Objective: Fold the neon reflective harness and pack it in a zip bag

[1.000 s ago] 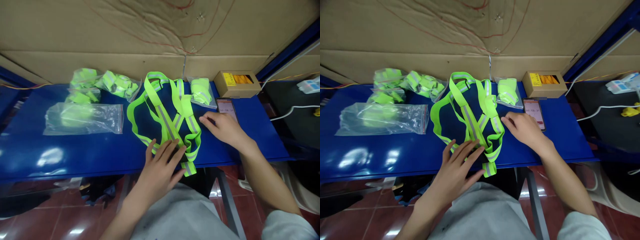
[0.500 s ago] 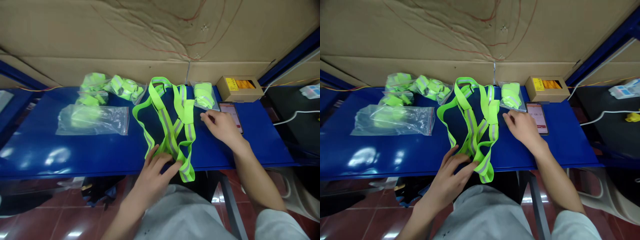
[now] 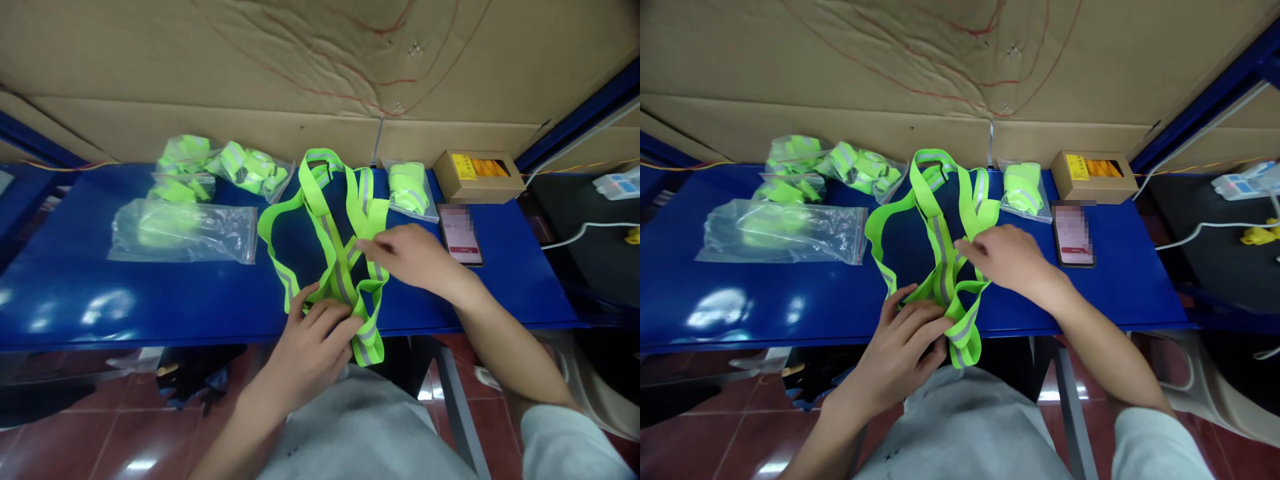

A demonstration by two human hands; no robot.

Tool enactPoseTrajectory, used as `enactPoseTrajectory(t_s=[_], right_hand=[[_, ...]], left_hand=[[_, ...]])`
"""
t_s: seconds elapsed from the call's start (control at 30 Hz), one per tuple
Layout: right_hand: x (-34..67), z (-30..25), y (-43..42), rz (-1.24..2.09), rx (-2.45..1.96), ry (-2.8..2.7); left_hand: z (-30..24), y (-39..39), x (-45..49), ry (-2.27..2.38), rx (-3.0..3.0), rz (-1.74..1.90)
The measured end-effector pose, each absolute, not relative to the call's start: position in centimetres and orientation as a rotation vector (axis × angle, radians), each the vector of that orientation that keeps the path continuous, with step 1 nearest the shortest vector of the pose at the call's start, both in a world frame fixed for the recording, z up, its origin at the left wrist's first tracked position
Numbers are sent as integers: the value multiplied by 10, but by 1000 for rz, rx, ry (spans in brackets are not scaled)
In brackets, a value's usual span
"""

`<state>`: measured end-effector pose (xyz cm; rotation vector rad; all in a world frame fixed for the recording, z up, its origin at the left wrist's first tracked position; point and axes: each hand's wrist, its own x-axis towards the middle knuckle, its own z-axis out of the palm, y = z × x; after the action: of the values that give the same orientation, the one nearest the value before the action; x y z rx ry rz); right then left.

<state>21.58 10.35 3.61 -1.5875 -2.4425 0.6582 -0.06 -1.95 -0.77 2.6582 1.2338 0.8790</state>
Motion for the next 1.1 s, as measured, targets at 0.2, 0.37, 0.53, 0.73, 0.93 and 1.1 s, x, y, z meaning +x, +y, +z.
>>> enactPoseTrajectory(t_s=[0.2, 0.37, 0.53, 0.73, 0.93, 1.1], right_hand=[[160, 20, 149, 980, -1588, -2629], [154, 7, 155, 934, -1656, -2526], [151, 2, 171, 507, -1727, -2460], [147, 6, 179, 301, -1766, -2442], [161, 15, 180, 340, -1632, -2608], [174, 23, 194, 178, -1560, -2443]], left_hand=[[-9, -20, 4, 1261, 2700, 833], [-11, -18, 0, 1293, 2691, 845], [-14, -18, 0, 1294, 2671, 833], [-21, -19, 2, 1243, 2619, 786], [-22, -15, 7, 1172, 2580, 723], [-29, -13, 11, 1240, 2671, 604]])
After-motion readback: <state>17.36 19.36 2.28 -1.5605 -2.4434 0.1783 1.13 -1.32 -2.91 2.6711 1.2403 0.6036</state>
